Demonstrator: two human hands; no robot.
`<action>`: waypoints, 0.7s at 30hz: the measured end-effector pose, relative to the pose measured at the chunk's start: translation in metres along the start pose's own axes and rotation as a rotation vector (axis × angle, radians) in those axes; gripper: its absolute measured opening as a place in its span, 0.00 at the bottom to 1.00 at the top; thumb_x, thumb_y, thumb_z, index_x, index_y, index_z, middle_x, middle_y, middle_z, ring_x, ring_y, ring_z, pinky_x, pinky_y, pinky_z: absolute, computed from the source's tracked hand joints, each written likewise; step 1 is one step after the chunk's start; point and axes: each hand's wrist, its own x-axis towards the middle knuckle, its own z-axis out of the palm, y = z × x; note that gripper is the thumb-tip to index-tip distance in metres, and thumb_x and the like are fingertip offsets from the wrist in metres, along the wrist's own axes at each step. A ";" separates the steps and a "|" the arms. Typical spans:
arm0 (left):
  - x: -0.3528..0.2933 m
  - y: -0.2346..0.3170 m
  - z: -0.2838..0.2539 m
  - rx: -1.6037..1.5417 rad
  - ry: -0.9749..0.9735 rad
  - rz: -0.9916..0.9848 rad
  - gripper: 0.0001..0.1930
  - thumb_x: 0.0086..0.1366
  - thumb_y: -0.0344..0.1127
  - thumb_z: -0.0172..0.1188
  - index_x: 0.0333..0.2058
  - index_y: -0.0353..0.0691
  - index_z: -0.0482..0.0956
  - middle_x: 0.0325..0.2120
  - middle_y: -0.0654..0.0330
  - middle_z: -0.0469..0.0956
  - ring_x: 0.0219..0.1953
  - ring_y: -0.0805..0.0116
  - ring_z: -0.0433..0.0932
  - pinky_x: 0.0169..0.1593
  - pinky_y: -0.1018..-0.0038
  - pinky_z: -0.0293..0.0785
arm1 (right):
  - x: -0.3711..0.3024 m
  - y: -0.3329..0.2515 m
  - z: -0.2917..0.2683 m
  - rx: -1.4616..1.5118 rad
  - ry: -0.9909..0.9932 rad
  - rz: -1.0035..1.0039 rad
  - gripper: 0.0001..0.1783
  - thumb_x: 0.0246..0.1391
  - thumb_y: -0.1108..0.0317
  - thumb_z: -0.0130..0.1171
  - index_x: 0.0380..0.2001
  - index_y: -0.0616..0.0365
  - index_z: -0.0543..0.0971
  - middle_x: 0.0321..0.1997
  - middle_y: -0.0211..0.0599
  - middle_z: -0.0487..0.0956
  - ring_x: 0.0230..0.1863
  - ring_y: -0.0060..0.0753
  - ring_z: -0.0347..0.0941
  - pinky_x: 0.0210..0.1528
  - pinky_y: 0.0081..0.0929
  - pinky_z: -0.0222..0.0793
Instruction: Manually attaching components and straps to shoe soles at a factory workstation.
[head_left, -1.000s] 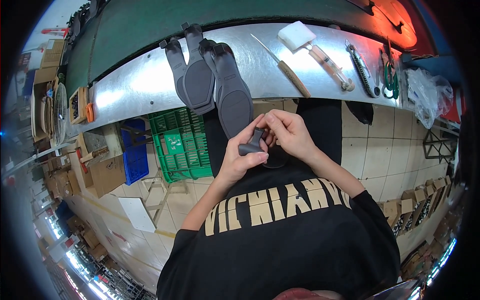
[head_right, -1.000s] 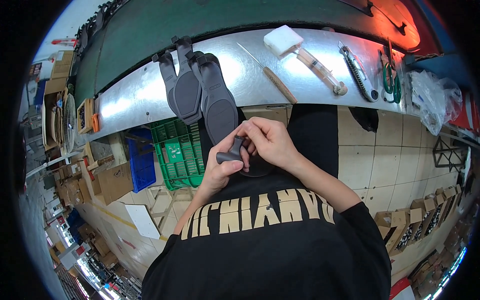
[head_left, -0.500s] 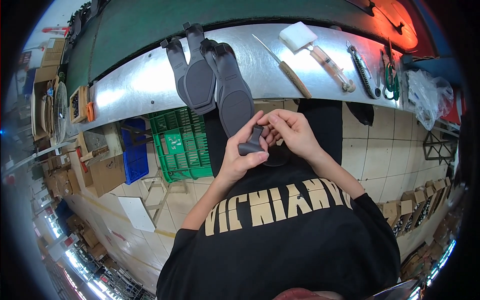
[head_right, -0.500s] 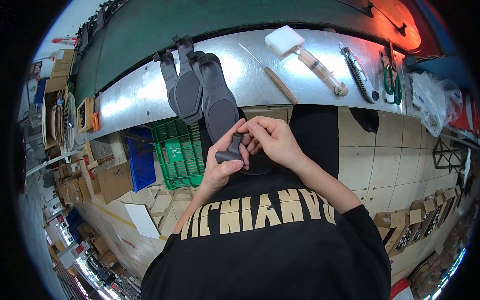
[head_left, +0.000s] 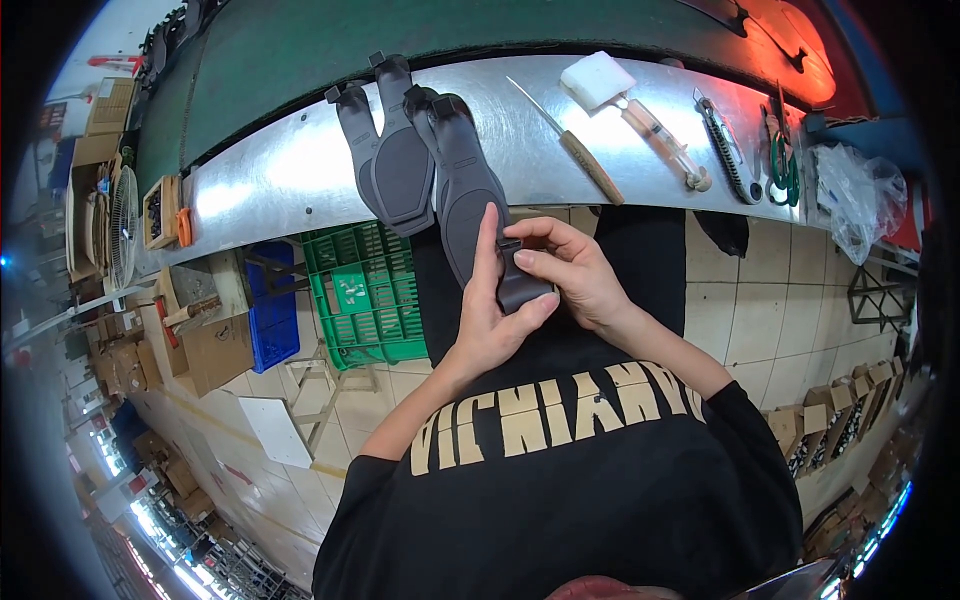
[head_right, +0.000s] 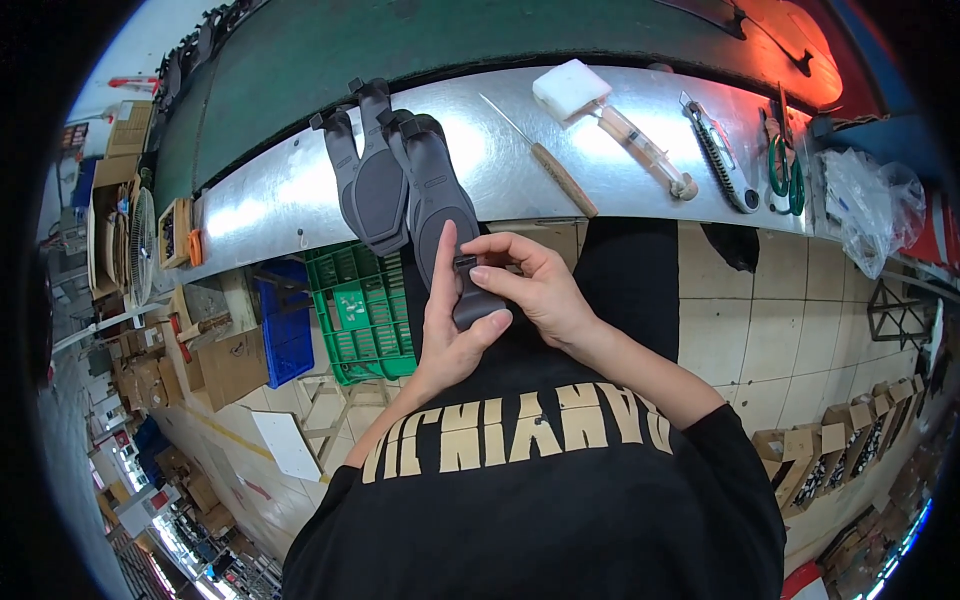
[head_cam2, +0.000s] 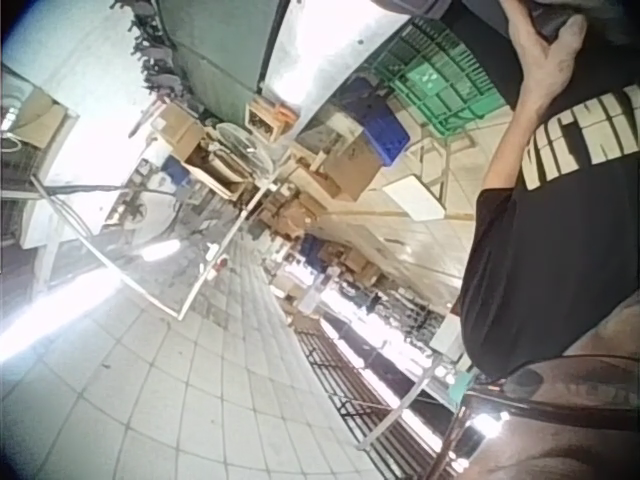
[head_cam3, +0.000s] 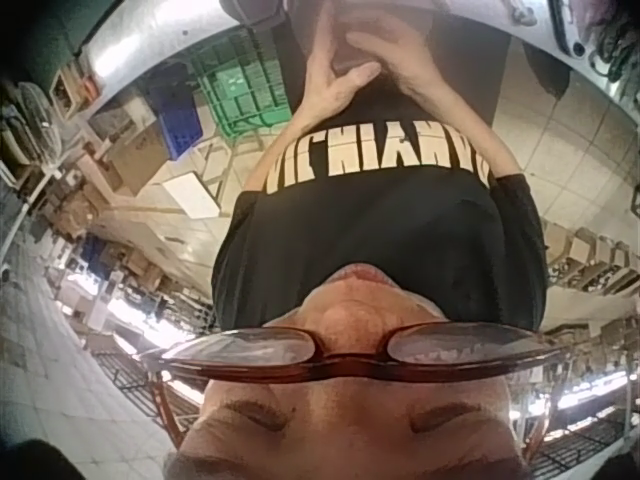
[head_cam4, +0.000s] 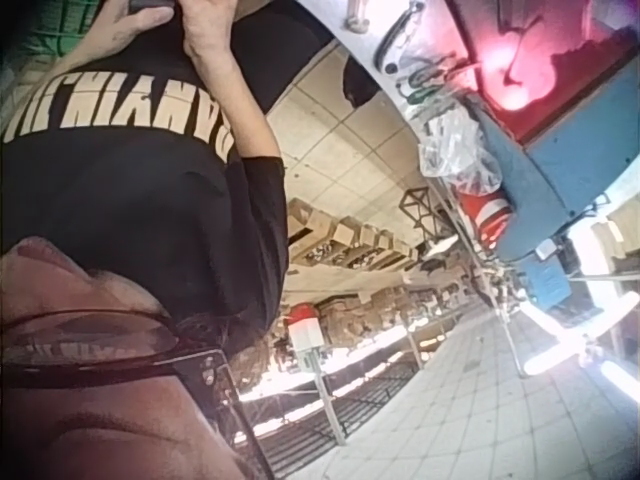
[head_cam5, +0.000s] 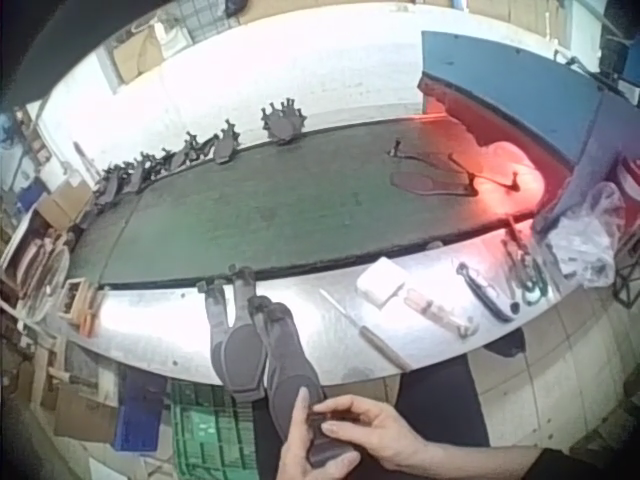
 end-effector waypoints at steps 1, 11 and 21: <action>0.001 0.000 0.001 0.000 -0.002 -0.001 0.51 0.57 0.36 0.63 0.70 0.38 0.36 0.50 0.49 0.69 0.51 0.65 0.72 0.53 0.74 0.67 | 0.000 0.000 0.000 0.026 0.009 0.003 0.14 0.58 0.76 0.57 0.48 0.59 0.76 0.43 0.29 0.76 0.44 0.18 0.71 0.50 0.19 0.68; 0.003 -0.006 0.001 0.042 0.010 0.007 0.48 0.58 0.39 0.64 0.70 0.37 0.41 0.52 0.46 0.69 0.53 0.61 0.73 0.54 0.71 0.69 | 0.003 0.001 0.001 0.065 0.022 0.015 0.13 0.59 0.75 0.56 0.47 0.58 0.75 0.44 0.28 0.76 0.45 0.17 0.71 0.51 0.19 0.68; 0.006 -0.011 0.006 0.046 0.048 0.079 0.44 0.59 0.39 0.64 0.67 0.35 0.47 0.51 0.46 0.70 0.52 0.61 0.73 0.54 0.71 0.69 | 0.006 0.000 0.001 0.115 0.014 0.041 0.10 0.59 0.74 0.55 0.45 0.57 0.74 0.43 0.29 0.75 0.45 0.18 0.70 0.51 0.19 0.67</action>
